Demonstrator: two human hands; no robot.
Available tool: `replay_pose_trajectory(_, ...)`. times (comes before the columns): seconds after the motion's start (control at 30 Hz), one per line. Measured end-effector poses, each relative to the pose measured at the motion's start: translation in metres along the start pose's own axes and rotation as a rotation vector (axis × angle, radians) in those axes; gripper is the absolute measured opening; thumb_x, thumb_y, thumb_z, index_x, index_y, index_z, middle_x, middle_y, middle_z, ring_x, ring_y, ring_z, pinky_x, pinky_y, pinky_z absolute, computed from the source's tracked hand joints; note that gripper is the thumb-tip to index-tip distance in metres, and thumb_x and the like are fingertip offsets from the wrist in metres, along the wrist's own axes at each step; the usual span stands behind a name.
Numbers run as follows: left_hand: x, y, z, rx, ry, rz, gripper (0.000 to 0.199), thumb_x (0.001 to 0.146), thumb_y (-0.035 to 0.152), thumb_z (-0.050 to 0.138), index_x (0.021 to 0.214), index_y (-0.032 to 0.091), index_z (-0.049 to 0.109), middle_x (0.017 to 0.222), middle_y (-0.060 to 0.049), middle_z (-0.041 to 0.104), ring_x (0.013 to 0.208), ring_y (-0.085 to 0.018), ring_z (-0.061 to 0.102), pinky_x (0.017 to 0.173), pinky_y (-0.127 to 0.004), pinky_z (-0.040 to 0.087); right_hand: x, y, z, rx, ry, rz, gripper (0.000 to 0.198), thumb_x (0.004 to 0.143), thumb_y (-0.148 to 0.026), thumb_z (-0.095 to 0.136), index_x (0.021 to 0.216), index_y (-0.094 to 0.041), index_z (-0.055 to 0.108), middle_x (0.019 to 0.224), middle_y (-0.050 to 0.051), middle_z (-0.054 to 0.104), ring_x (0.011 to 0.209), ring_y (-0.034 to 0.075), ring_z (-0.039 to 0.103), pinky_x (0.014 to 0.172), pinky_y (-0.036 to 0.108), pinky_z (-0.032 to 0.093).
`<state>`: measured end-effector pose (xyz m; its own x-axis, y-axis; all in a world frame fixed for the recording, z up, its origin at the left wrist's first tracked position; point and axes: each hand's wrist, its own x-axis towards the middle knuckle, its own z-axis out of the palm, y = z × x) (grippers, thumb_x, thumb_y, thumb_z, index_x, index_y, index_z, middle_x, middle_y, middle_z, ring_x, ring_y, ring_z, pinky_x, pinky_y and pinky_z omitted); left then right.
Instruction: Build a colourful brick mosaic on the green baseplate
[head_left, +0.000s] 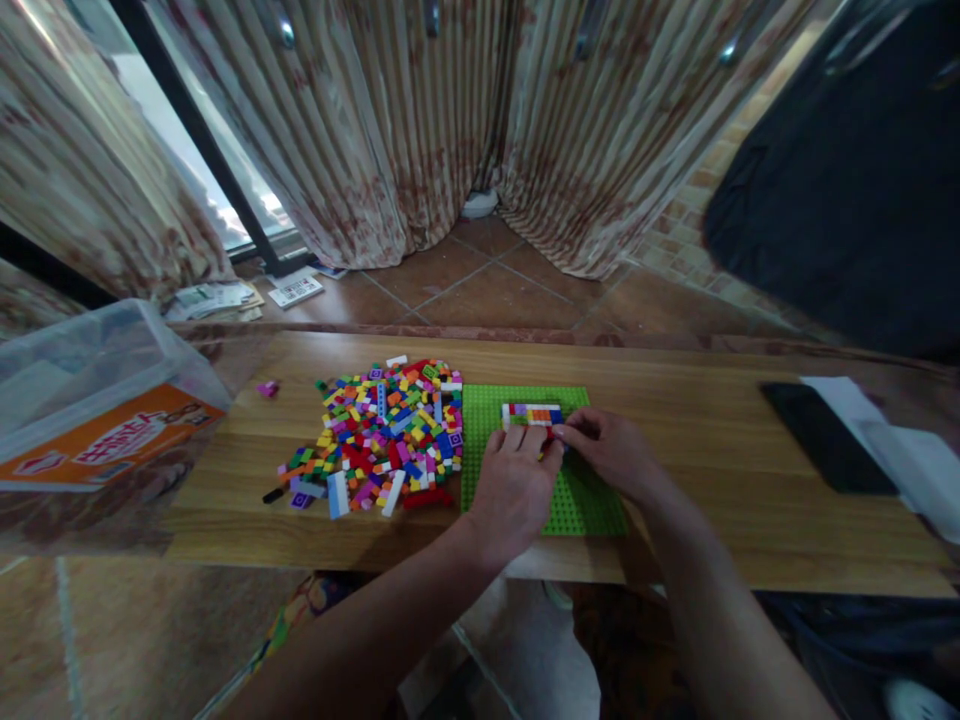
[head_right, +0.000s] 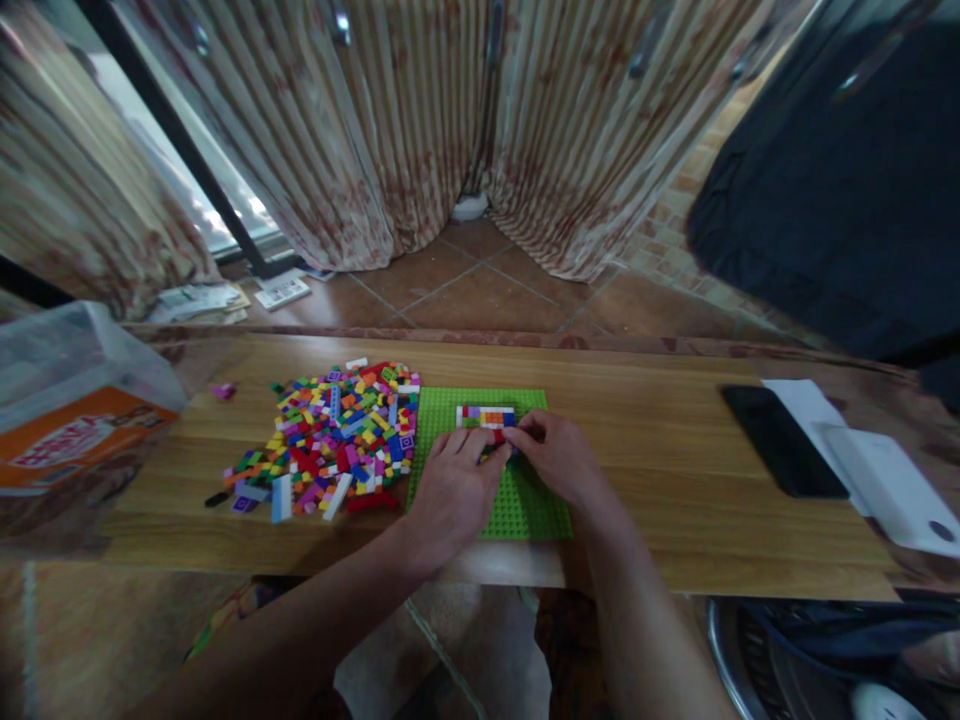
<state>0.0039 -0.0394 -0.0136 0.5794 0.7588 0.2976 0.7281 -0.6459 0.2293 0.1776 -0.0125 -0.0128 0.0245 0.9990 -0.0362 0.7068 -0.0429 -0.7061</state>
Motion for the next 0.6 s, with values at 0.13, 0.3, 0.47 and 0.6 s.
replay_pose_trajectory(0.13,0.003,-0.013,-0.005,-0.251,0.039,-0.061,0.025,0.092,0.017,0.049,0.112,0.018,0.065,0.109,-0.007,0.065,0.099,-0.022,0.059,0.089,-0.037,0.049,0.001,-0.001,-0.004,-0.009,-0.025,0.017,0.047,0.087,-0.057,0.043,0.065,-0.020,0.060,0.059,0.002,0.062,0.055,0.016,0.055,0.054,0.028,0.038)
replay_pose_trajectory(0.3,0.012,-0.044,-0.021,-0.498,0.185,-0.259,0.023,0.090,0.015,0.049,0.103,0.019,0.069,0.100,-0.005,0.069,0.088,-0.016,0.065,0.083,-0.028,0.052,0.001,0.002,-0.002,-0.041,-0.019,0.057,0.048,0.089,-0.057,0.040,0.064,-0.020,0.059,0.056,0.002,0.061,0.053,0.016,0.056,0.052,0.027,0.038)
replay_pose_trajectory(0.47,0.017,-0.089,-0.044,-0.543,0.447,-0.420,0.019,0.086,0.017,0.055,0.096,0.018,0.071,0.090,-0.004,0.072,0.078,-0.014,0.064,0.077,-0.026,0.052,0.000,-0.007,0.005,-0.183,0.199,0.088,0.040,0.089,-0.049,0.045,0.073,-0.019,0.065,0.060,0.005,0.064,0.053,0.017,0.055,0.052,0.029,0.035)
replay_pose_trajectory(0.6,0.015,-0.121,-0.056,-0.663,0.628,-0.591,0.017,0.083,0.018,0.057,0.092,0.017,0.072,0.080,-0.002,0.072,0.069,-0.013,0.063,0.069,-0.024,0.051,-0.008,-0.029,0.013,-0.199,0.392,0.015,0.036,0.091,-0.045,0.046,0.080,-0.019,0.067,0.067,0.008,0.066,0.057,0.019,0.056,0.056,0.030,0.037)
